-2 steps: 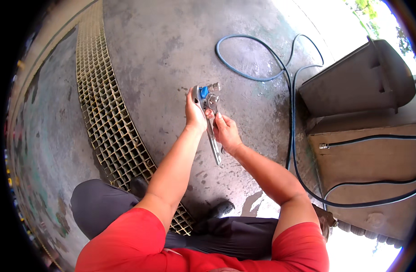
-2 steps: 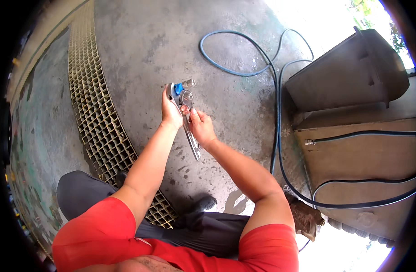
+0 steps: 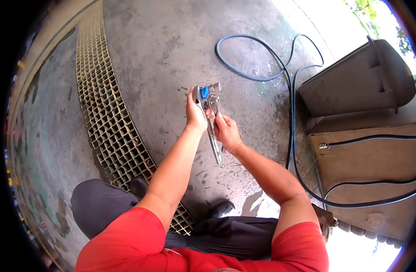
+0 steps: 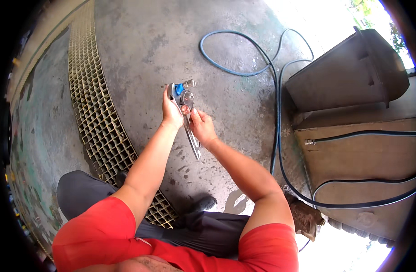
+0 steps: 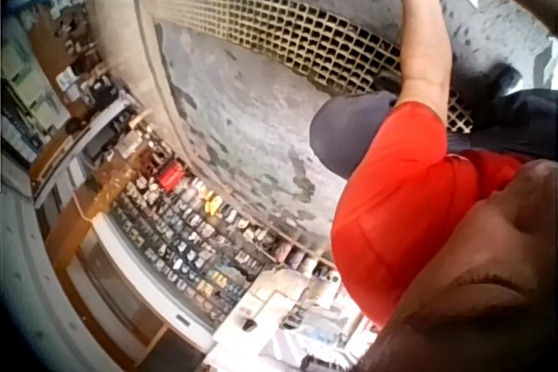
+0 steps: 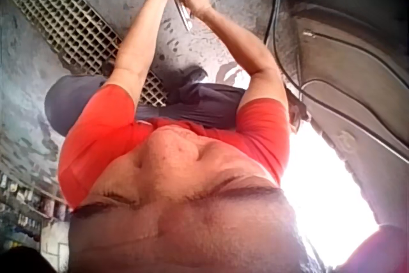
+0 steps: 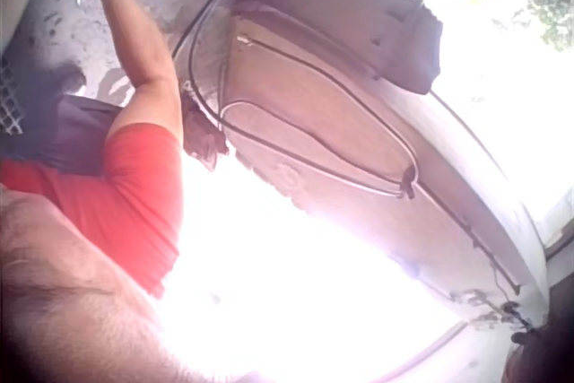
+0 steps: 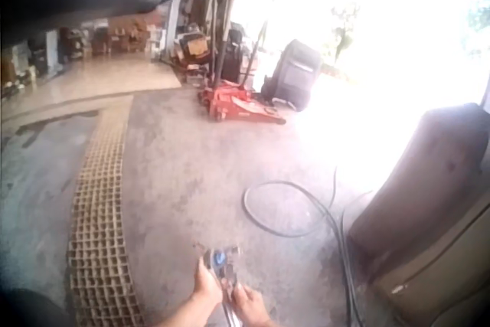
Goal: The person uses a wrench and an adjustable wrench to loosen and tighten components on a small metal and blue valve assembly, walks to a workbench to select parts, and continues the repair while kneeling.
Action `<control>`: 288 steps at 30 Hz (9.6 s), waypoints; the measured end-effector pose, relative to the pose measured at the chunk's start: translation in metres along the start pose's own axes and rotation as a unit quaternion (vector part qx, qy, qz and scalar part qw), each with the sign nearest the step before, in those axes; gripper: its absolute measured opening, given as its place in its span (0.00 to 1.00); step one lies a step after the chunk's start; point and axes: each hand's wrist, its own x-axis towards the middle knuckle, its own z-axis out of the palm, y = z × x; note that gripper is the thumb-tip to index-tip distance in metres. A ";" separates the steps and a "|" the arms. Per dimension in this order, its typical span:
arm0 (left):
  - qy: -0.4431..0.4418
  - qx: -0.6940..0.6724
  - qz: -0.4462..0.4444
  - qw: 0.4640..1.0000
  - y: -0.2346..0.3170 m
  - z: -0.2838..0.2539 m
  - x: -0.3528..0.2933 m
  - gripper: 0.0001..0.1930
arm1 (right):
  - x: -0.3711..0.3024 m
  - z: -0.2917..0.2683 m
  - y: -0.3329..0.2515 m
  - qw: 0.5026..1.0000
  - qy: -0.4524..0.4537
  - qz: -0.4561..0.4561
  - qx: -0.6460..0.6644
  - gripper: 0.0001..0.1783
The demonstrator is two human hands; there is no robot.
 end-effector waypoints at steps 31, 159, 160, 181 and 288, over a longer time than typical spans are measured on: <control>-0.134 0.058 -0.223 0.964 0.023 -0.004 -0.002 0.34 | 0.013 -0.069 -0.056 0.809 0.040 -0.266 -0.523 0.18; 0.225 0.181 -0.045 0.956 -0.051 -0.106 0.033 0.29 | 0.043 -0.039 0.067 0.914 -0.102 0.141 -0.365 0.24; 0.225 0.179 -0.051 0.956 -0.051 -0.108 0.033 0.28 | 0.043 -0.039 0.065 0.911 -0.098 0.132 -0.378 0.23; 0.165 0.109 -0.115 0.973 -0.050 -0.113 0.035 0.32 | 0.036 -0.082 0.063 0.650 -0.042 0.022 -0.759 0.17; 0.082 0.030 0.006 0.996 -0.034 -0.079 0.021 0.26 | 0.017 -0.051 0.063 0.759 -0.002 0.075 -0.647 0.13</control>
